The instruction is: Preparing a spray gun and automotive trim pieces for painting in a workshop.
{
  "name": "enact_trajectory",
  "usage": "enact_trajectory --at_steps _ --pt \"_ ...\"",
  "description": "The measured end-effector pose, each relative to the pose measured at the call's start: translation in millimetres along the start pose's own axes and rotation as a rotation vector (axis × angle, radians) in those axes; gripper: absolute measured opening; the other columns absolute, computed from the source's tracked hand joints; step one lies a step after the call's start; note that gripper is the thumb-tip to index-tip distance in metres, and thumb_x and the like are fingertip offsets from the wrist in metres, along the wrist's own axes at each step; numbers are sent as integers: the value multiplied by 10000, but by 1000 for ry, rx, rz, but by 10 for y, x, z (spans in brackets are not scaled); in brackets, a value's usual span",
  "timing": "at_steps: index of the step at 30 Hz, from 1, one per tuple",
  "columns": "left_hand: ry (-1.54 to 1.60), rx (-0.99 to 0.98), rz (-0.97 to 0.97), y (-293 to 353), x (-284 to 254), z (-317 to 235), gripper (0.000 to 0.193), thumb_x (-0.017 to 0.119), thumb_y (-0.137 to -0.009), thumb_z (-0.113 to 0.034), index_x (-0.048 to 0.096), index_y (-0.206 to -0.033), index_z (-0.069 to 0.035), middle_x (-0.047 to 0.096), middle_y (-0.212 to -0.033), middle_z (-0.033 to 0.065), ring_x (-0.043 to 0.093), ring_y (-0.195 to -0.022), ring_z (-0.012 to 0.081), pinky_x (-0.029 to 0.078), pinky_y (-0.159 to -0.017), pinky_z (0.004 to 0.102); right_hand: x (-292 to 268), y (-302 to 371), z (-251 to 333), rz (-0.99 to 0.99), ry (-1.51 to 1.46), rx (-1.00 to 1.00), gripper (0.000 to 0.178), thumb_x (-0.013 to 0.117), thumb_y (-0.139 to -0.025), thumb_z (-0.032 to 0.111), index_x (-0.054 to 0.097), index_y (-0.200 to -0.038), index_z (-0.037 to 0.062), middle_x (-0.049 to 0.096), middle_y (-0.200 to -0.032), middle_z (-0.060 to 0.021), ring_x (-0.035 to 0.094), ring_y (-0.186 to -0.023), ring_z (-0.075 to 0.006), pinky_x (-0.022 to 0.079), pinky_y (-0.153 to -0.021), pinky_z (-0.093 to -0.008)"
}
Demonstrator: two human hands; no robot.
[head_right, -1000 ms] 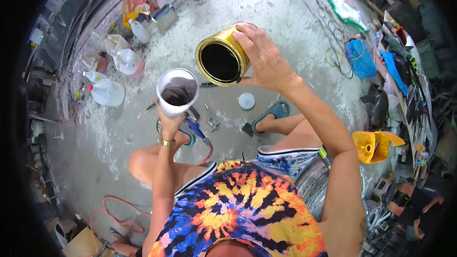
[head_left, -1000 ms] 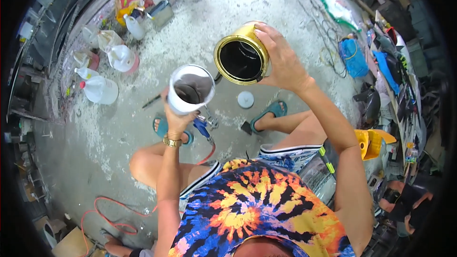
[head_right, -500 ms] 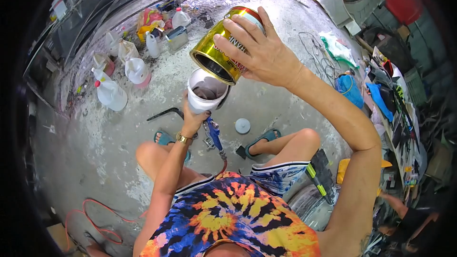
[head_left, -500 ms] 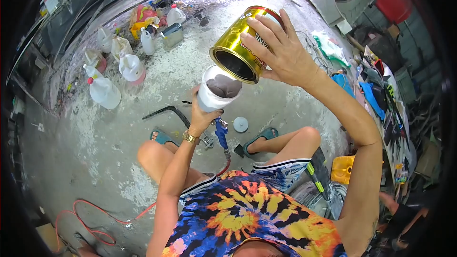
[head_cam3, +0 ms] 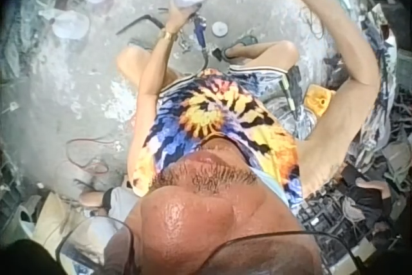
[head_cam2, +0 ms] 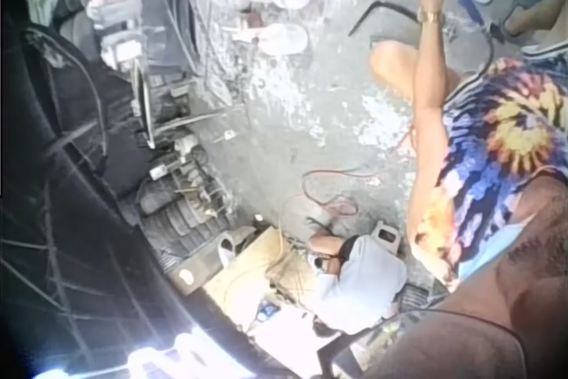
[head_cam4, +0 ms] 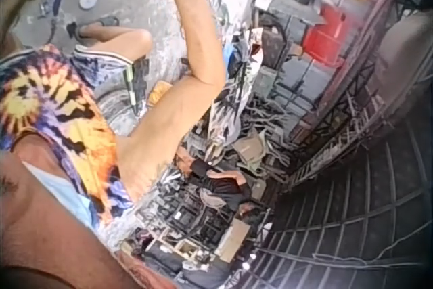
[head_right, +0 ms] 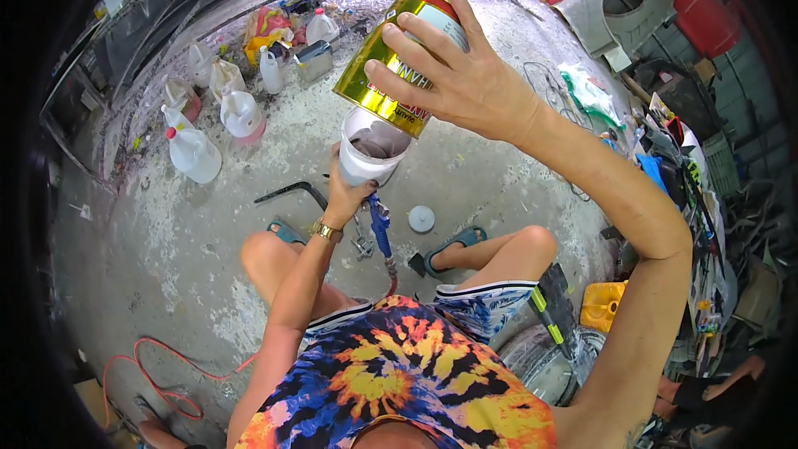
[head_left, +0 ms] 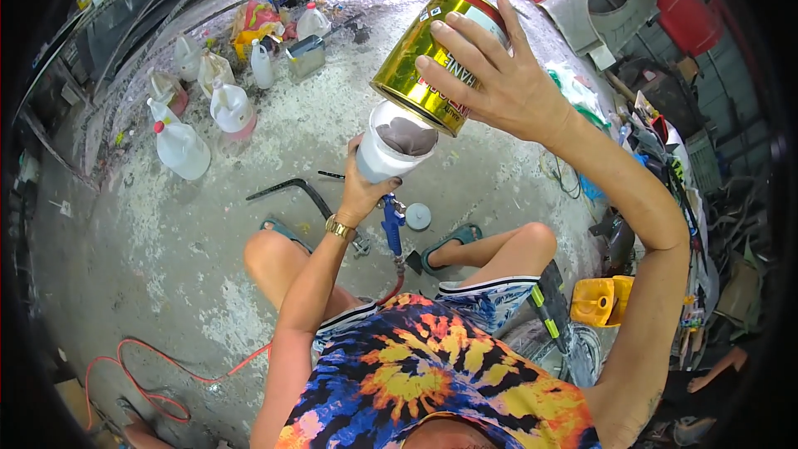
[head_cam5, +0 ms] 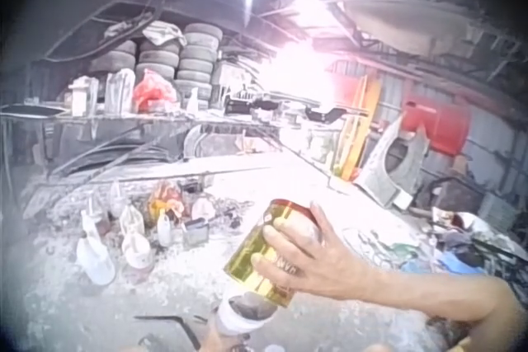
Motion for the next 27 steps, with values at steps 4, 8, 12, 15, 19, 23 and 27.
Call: enact_trajectory --at_steps 4,8,12,15,19,23,27 --pt "34 -3 -10 -15 9 9 926 873 -589 -194 300 -1300 -41 486 -1201 98 486 -1135 203 401 -982 341 -68 -19 -30 15 23 -41 641 630 -752 216 353 -1329 254 403 -1360 -74 386 -1280 -260 237 -1077 -644" --pt "14 18 -17 -35 18 -24 923 868 -594 -193 297 -1302 -35 501 -1192 101 492 -1128 201 404 -978 340 -137 -39 -52 38 81 -81 659 623 -758 210 333 -1347 257 400 -1367 -75 383 -1286 -258 235 -1072 -654" --pt "-49 78 -22 -71 43 -110 905 861 -603 -198 307 -1299 -31 506 -1186 101 493 -1122 196 400 -980 335 -218 -64 -60 15 119 -99 669 622 -751 205 331 -1351 257 404 -1364 -74 392 -1284 -254 232 -1068 -660" --pt "-46 89 -17 -107 73 -159 878 854 -613 -200 323 -1291 -30 506 -1181 100 491 -1121 193 397 -979 332 -247 -82 -70 26 137 -109 669 616 -751 199 329 -1353 262 409 -1361 -74 399 -1279 -254 233 -1065 -661" --pt "-7 90 -49 -148 107 -193 891 812 -652 -433 368 -1282 15 511 -1188 102 490 -1118 199 371 -986 332 -272 -125 -97 7 151 -136 664 613 -754 182 333 -1350 267 412 -1359 -72 398 -1278 -252 234 -1061 -664" --pt "31 86 -33 -217 129 -197 845 838 -636 -289 359 -1276 -13 520 -1181 103 498 -1114 198 388 -976 329 -296 -188 -166 26 175 -122 634 607 -757 159 367 -1333 268 421 -1351 -70 396 -1278 -245 234 -1066 -659" --pt "16 108 -44 -261 135 -198 840 852 -620 -206 356 -1272 -24 541 -1159 117 518 -1091 210 410 -959 337 -344 -250 -206 40 180 -129 611 602 -765 150 389 -1325 268 425 -1347 -72 392 -1282 -240 222 -1077 -654"
Point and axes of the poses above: each hand's wrist, its own y-axis away from the middle knuckle, its own x-axis out of the palm, z = x × y, the point moved 4 cm from there along -y, towards the middle knuckle
